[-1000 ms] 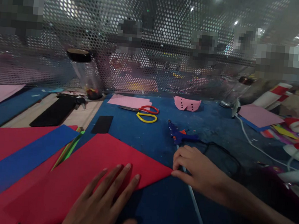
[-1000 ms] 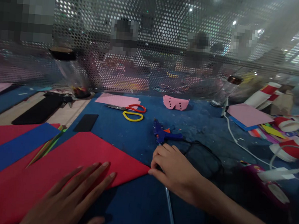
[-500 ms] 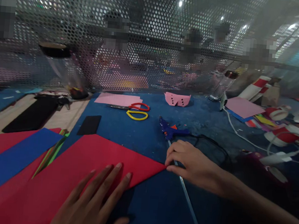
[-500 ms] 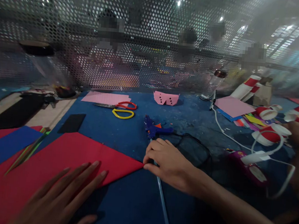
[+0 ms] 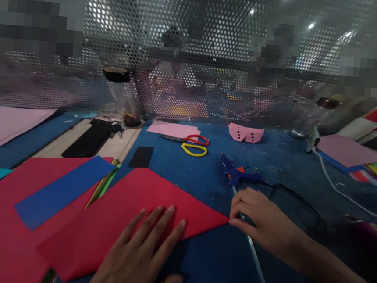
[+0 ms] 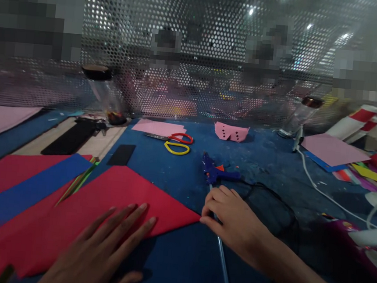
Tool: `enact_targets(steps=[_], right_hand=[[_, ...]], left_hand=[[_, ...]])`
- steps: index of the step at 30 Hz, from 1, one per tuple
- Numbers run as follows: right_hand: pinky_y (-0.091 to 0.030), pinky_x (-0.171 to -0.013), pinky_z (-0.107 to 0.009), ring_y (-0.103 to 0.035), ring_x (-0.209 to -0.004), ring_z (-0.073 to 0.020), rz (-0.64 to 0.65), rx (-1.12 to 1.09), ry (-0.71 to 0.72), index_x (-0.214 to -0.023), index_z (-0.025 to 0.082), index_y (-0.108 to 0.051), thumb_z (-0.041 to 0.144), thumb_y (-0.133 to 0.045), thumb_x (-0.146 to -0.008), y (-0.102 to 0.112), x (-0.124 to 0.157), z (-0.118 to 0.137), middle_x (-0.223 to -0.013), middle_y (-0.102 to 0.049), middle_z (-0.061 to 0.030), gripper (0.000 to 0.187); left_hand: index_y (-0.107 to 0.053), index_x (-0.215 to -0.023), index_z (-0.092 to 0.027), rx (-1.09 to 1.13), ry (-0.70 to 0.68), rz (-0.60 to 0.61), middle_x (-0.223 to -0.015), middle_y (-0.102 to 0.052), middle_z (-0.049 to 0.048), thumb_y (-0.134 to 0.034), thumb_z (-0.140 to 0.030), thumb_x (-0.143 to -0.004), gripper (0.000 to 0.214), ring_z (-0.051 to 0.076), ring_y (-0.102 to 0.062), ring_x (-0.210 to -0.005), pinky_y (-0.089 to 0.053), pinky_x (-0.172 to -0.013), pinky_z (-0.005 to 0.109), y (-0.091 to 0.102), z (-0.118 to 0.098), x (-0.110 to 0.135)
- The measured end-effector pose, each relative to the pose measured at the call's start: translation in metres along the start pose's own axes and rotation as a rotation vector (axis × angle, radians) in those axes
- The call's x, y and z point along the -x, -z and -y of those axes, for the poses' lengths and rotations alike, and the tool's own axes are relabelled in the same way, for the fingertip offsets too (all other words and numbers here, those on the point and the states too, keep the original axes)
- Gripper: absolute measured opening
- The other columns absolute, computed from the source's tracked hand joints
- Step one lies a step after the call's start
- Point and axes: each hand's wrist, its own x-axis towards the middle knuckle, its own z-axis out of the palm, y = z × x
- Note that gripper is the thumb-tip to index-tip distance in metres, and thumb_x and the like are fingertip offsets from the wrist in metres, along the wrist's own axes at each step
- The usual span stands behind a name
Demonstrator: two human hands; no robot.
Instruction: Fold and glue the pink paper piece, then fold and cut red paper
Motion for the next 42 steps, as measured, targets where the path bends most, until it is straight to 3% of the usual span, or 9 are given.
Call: enact_targets(steps=[28, 42], right_hand=[[-0.040, -0.082, -0.037, -0.058, -0.094, -0.0215, -0.014, 0.047, 0.024, -0.088, 0.024, -0.068, 0.022, -0.066, -0.095, -0.0010, 0.0013, 0.0005, -0.101, -0.065, -0.0019, 0.007], [-0.037, -0.082, -0.038, -0.057, -0.095, -0.0223, -0.001, 0.031, 0.019, -0.089, 0.024, -0.067, 0.020, -0.066, -0.095, -0.0004, 0.0012, 0.0012, -0.102, -0.065, -0.0012, 0.006]], left_hand=[[-0.048, -0.151, -0.026, -0.051, -0.012, -0.023, -0.145, -0.062, 0.0090, -0.041, -0.074, -0.094, 0.075, 0.032, -0.060, -0.129, -0.048, -0.097, 0.047, -0.0005, -0.0017, -0.0010], [-0.041, -0.155, -0.026, -0.030, 0.000, -0.003, -0.149, -0.058, 0.0090, -0.043, -0.072, -0.094, 0.076, 0.033, -0.053, -0.134, -0.046, -0.101, 0.047, -0.0026, -0.0019, 0.0010]])
